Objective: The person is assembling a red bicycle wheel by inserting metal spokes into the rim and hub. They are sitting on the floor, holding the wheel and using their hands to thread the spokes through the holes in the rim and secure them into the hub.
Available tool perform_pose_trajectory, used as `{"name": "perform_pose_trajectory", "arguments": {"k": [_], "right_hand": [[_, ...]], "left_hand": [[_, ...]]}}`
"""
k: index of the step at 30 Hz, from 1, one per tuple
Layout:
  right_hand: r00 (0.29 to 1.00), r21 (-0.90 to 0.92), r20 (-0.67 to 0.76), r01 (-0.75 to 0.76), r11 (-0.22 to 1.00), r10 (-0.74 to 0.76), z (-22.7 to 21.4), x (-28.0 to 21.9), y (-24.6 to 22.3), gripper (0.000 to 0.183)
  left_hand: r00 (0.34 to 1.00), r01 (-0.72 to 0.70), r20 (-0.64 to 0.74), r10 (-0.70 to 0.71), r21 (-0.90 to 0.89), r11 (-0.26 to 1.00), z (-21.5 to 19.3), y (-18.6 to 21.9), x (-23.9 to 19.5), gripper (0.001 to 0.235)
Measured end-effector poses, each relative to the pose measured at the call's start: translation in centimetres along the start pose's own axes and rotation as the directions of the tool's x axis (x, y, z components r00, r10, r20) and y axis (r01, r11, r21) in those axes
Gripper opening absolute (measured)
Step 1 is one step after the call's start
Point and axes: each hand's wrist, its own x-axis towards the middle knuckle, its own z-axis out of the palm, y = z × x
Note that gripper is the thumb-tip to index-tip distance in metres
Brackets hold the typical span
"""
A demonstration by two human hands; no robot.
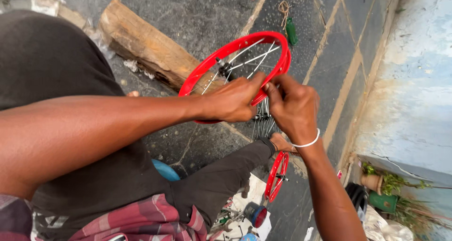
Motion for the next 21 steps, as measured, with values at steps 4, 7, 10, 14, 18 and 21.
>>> {"name": "perform_pose_trajectory", "arguments": {"k": [4, 7, 10, 14, 18, 21], "right_hand": [[0.993, 0.169, 0.054, -0.115, 0.979, 0.108, -0.3, 0.2, 0.2, 0.013], [0.994, 0.206, 0.04, -0.104, 0.973, 0.098, -0.1, 1.2, 0.0, 0.01], [1.0, 0.015, -0.012, 0.018, 1.0, -0.018, -0.7, 2.1, 0.6, 0.01], [0.996, -0.002, -0.032, 0.088, 0.996, -0.088, -1.0, 1.4, 1.8, 0.009], [0.991, 0.36, 0.06, -0.13, 0.924, 0.116, 0.1, 1.0, 1.2, 0.013], [0.991, 0.164, -0.133, 0.031, 0.986, -0.009, 1.0, 1.0, 0.6, 0.009]], "left_hand": [[0.997, 0.0, -0.072, -0.003, -0.041, 0.999, 0.7, -0.2, 0.8, 0.05], [0.997, -0.029, -0.079, 0.024, -0.063, 0.998, 0.2, -0.6, 1.6, 0.046], [0.996, -0.065, -0.062, 0.061, -0.068, 0.996, -0.3, -0.6, 2.8, 0.047], [0.989, -0.111, -0.108, 0.105, -0.045, 0.993, 0.5, -0.7, 3.1, 0.055], [0.998, -0.036, -0.057, 0.034, -0.027, 0.999, 0.1, -1.4, 2.7, 0.05], [0.986, -0.125, -0.113, 0.124, 0.004, 0.992, -0.1, -2.2, 2.2, 0.053]]}}
